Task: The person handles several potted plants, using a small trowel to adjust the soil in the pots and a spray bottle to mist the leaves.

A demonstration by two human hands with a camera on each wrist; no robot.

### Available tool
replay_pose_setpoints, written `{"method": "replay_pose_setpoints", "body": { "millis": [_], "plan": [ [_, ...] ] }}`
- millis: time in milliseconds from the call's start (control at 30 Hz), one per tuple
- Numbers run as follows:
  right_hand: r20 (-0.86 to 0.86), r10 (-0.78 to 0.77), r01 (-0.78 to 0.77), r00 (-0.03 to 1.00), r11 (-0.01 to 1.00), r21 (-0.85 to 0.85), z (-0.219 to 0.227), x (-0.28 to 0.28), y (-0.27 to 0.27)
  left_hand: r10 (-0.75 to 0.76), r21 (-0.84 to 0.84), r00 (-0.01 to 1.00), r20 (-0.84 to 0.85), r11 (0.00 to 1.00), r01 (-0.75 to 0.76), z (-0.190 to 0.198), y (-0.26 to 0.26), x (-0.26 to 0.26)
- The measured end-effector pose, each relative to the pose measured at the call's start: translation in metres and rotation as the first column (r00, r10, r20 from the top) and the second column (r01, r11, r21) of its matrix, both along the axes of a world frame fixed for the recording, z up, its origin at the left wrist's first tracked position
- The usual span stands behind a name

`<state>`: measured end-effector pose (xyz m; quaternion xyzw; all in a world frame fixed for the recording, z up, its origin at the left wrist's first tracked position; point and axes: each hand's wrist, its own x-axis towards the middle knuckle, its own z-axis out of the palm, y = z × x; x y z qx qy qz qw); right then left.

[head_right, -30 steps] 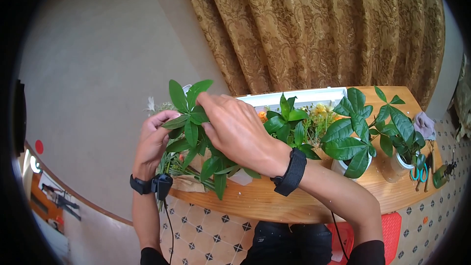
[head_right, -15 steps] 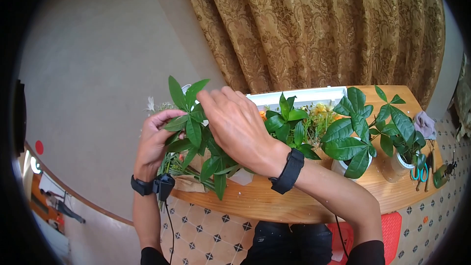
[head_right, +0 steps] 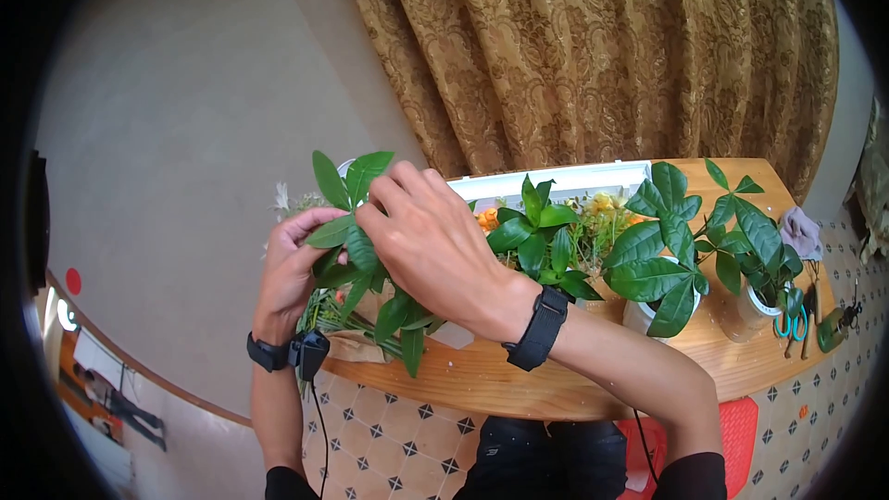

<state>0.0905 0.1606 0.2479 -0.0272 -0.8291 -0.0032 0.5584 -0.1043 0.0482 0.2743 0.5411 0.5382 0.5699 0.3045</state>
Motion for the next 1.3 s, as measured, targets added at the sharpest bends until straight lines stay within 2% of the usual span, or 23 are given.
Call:
{"method": "replay_pose_setpoints", "body": {
  "millis": [167, 233, 367, 467, 533, 733, 1033, 1300],
  "plan": [
    [0.056, -0.024, 0.026, 0.998, 0.999, -0.033, -0.001, 0.001, -0.001, 0.037, 0.014, 0.998, 0.051, 0.999, -0.038, -0.002, -0.006, 0.005],
    [0.031, -0.04, 0.04, 0.999, 0.999, 0.002, 0.001, 0.0, 0.0, -0.068, 0.067, 0.99, 0.124, 0.996, 0.06, -0.001, -0.01, 0.005],
    [0.018, -0.066, 0.066, 0.998, 0.998, -0.001, 0.008, -0.001, 0.001, -0.034, 0.058, 0.974, 0.223, 0.998, 0.022, 0.003, -0.012, 0.014],
    [0.034, -0.084, 0.083, 0.996, 0.996, 0.029, 0.014, -0.002, 0.003, -0.024, 0.067, 0.98, 0.195, 0.998, 0.012, 0.003, -0.009, 0.018],
    [0.057, -0.086, 0.083, 0.995, 0.995, 0.046, 0.016, -0.003, 0.006, 0.024, 0.019, 0.996, 0.09, 0.999, -0.026, 0.003, -0.006, 0.02],
    [0.067, -0.067, 0.061, 0.996, 0.995, 0.083, 0.021, -0.004, 0.011, 0.121, 0.0, 0.991, 0.049, 0.993, -0.121, 0.003, -0.002, 0.028],
    [0.045, -0.024, 0.021, 0.999, 0.996, 0.083, 0.02, -0.004, 0.007, 0.114, -0.025, 0.993, -0.036, 0.993, -0.115, 0.003, -0.006, 0.026],
    [0.038, 0.015, -0.017, 0.999, 0.998, 0.058, 0.02, -0.003, 0.004, 0.126, -0.052, 0.992, -0.02, 0.991, -0.127, 0.003, -0.006, 0.026]
  ]
}}
